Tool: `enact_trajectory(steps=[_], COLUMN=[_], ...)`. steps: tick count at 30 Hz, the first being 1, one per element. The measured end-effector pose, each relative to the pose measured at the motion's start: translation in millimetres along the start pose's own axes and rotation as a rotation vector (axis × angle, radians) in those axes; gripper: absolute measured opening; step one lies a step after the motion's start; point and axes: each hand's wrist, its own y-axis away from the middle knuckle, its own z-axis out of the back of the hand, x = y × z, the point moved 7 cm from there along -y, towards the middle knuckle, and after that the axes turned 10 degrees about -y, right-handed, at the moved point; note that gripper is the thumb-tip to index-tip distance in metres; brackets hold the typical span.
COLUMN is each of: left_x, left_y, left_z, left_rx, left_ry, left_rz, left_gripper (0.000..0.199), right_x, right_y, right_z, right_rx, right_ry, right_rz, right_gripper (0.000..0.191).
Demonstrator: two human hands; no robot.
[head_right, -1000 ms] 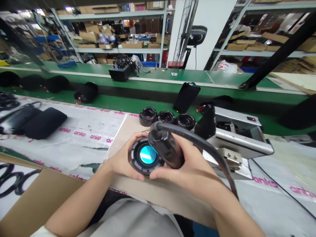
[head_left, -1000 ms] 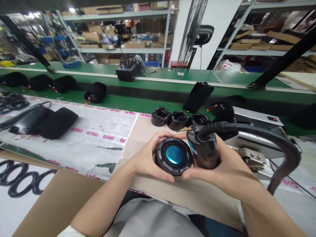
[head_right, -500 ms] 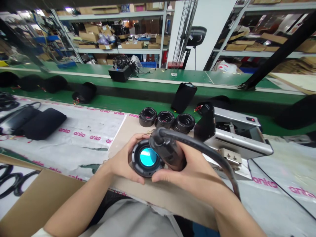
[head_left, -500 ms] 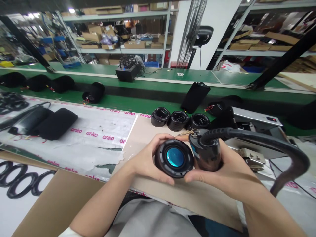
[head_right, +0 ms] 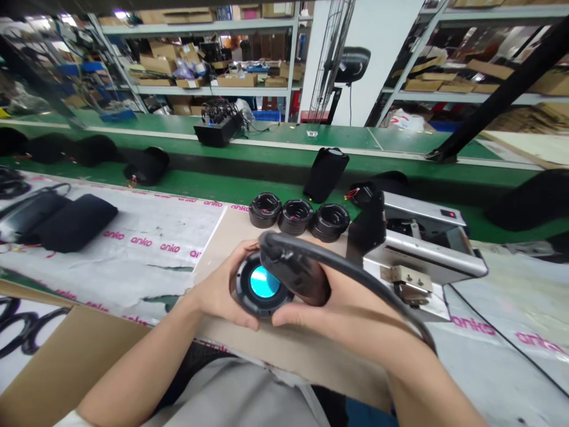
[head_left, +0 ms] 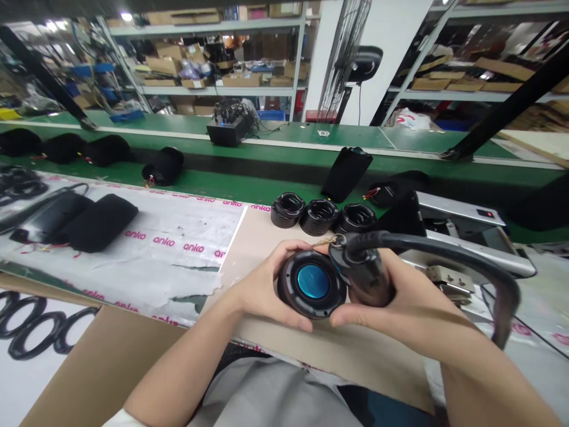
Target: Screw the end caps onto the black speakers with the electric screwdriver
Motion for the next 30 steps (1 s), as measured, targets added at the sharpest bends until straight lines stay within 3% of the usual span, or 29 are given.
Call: enact_trajectory(steps=[4,11,15,18,22,27,30], left_x=[-4.4,-12.7,-13.9,-18.6,-28.6,-31.6,-34.4], left_y=[3.3,16.6,19.3,15.6,9.4,11.3,15.5], left_z=[0.5,-5.9,-7.3,-7.8,-14.3,-16.7,-14.9], left_rx=[-0.029,-0.288,-0.273,-0.243,-0.244,-0.336,-0.383], left_ry=[-0.053,-0.173,-0.234,-0.199,-0.094,-0.09,-0.182], left_rz=[0.024,0.007,-0.029,-0.014,-0.014,-0.041,-0.013], left_gripper=[0.127,0.122,0.123,0.117,0.108,0.087,0.097], right_x=[26.7,27.4,33.3,32.4,15.9,8.3,2.5], right_y=[-2.4,13.6,23.1,24.7,21.0,11.4,8.3], right_z=[-2.9,-11.2,-17.6,-16.9,-12.0,-7.9,-9.6], right_rx=[0.107,0.074,0.027,-0.001,-0.003,-0.035,-0.03], right_ry=[0.044,0.108,0.095,0.092,0.041,-0.092,-0.112], right_rz=[0.046,-0.092,0.024,0.003,-0.173,-0.103,-0.116], right_gripper=[0.056,0.063,0.065,0.058,0.075,0.092,0.09])
